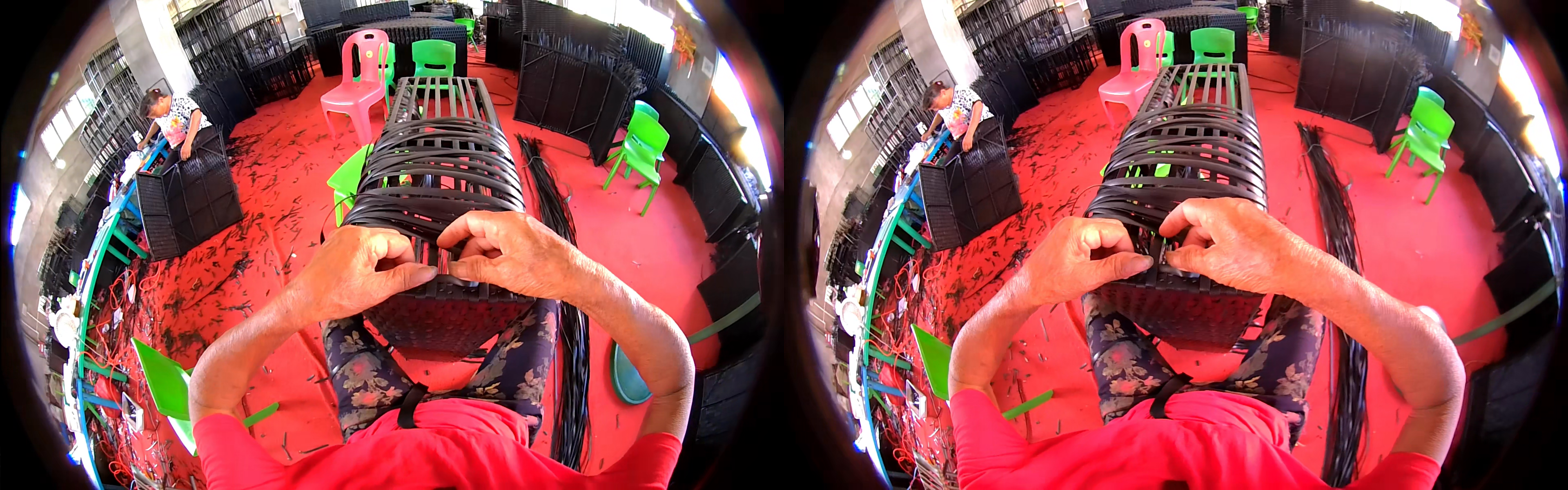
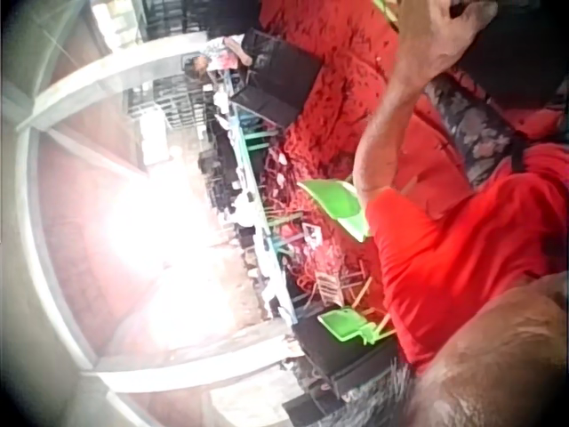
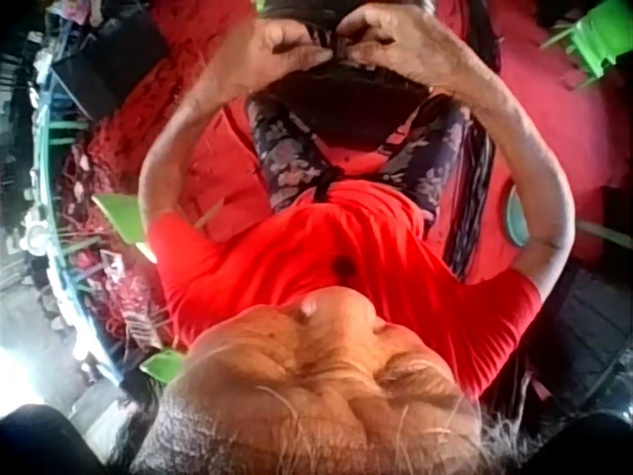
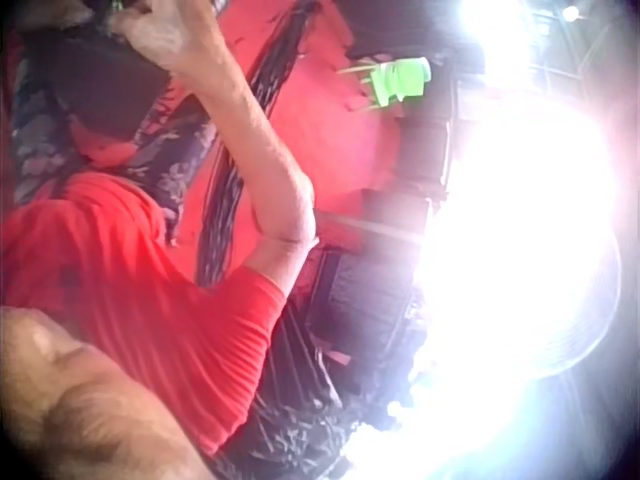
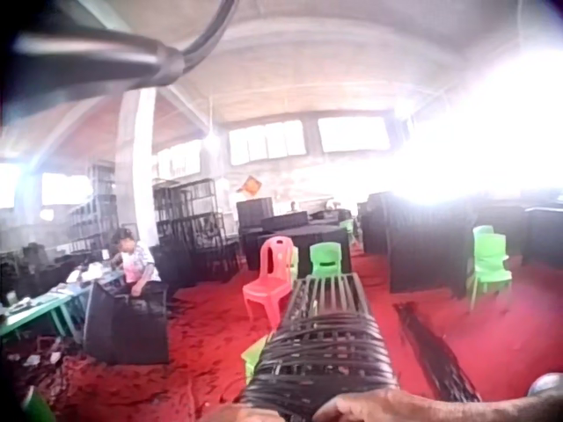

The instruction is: The person weaves black plastic strips through a metal furniture frame by hand.

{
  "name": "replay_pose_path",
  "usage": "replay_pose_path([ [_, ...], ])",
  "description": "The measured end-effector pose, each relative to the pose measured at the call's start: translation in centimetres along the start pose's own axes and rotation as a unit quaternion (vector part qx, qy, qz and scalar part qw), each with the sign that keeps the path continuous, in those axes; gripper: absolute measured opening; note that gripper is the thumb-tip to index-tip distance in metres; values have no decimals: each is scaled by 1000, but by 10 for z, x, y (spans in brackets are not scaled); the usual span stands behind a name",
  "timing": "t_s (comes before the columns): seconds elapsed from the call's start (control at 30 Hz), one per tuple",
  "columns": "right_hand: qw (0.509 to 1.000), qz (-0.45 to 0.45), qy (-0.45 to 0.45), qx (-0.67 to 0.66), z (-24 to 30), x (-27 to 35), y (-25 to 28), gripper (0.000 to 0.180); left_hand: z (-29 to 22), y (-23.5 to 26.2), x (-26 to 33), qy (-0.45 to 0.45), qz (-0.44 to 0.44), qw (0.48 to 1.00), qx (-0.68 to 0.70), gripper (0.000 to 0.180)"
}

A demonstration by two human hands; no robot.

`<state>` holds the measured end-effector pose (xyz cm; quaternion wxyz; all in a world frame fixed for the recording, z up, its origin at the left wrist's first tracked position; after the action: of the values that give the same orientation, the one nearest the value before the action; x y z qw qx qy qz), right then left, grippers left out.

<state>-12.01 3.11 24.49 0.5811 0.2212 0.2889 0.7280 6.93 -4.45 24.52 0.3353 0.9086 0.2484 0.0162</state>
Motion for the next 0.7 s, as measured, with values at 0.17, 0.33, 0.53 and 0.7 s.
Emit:
replay_pose_path([
  [0.17,997,19,6,69,13,4,6,26,-4,-4,4,15,-53,994,-97,26],
  [0.33,998,18,54,12,4,4,1,24,6,-8,5,-75,-90,989,-88,24],
  [0.53,995,-15,58,75,10,10,-2,16,8,-5,5,-25,-56,998,24,32],
  [0.7,988,6,124,94,8,5,-1,16,5,-10,9,-66,-86,992,-57,34],
])
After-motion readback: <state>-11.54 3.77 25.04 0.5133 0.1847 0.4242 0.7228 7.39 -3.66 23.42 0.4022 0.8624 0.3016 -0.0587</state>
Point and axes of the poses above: each hand's wrist, its own x-axis away from the middle knuckle, its own y-axis out of the back of the hand, z = x × y, the point moved 2 cm from there along -x, towards the middle knuckle, and after that the axes turned 6 degrees about x, right-handed, at the moved point
